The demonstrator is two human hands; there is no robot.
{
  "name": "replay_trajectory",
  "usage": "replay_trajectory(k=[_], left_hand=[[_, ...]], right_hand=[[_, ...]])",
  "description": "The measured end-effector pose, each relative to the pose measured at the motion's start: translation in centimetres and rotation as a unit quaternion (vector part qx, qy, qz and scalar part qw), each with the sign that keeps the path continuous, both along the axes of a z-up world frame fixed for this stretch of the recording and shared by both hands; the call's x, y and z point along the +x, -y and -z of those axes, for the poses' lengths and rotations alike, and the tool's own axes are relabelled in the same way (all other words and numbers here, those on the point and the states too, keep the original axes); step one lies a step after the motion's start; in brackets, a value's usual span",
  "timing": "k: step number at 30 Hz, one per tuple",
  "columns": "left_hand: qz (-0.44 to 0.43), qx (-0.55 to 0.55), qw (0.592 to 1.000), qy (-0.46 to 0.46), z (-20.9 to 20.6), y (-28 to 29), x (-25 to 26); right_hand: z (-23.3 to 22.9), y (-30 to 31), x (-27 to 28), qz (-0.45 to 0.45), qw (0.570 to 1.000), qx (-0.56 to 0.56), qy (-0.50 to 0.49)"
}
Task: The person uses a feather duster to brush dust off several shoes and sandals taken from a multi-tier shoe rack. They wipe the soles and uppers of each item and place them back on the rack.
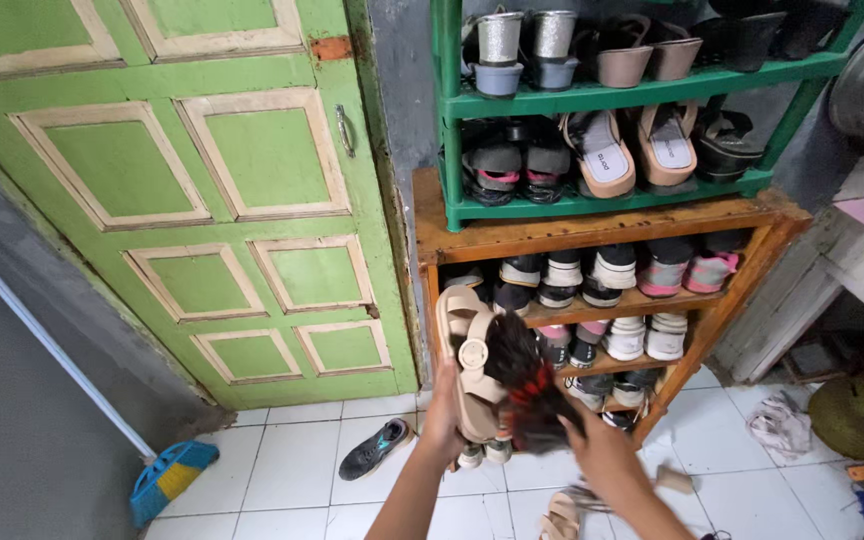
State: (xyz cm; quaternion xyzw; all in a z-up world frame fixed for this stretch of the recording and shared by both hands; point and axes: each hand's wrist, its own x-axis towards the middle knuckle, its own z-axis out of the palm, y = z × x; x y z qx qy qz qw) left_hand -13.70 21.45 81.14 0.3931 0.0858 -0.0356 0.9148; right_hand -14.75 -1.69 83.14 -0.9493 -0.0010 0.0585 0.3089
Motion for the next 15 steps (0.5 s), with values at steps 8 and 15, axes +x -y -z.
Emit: replay_trajectory(k=[8, 15], left_hand=[[0.193, -0.184, 0.944, 0.197, 3.8, -3.4, 1.7], [0.042, -0.094, 0.995, -0.019, 1.5, -7.9, -2.4]], right_hand=[[2.4, 1.5, 2.5, -0.206, 0.972, 0.114, 0.002], [0.3, 13.6, 8.1, -0.157, 0.986, 0.050, -0.007]])
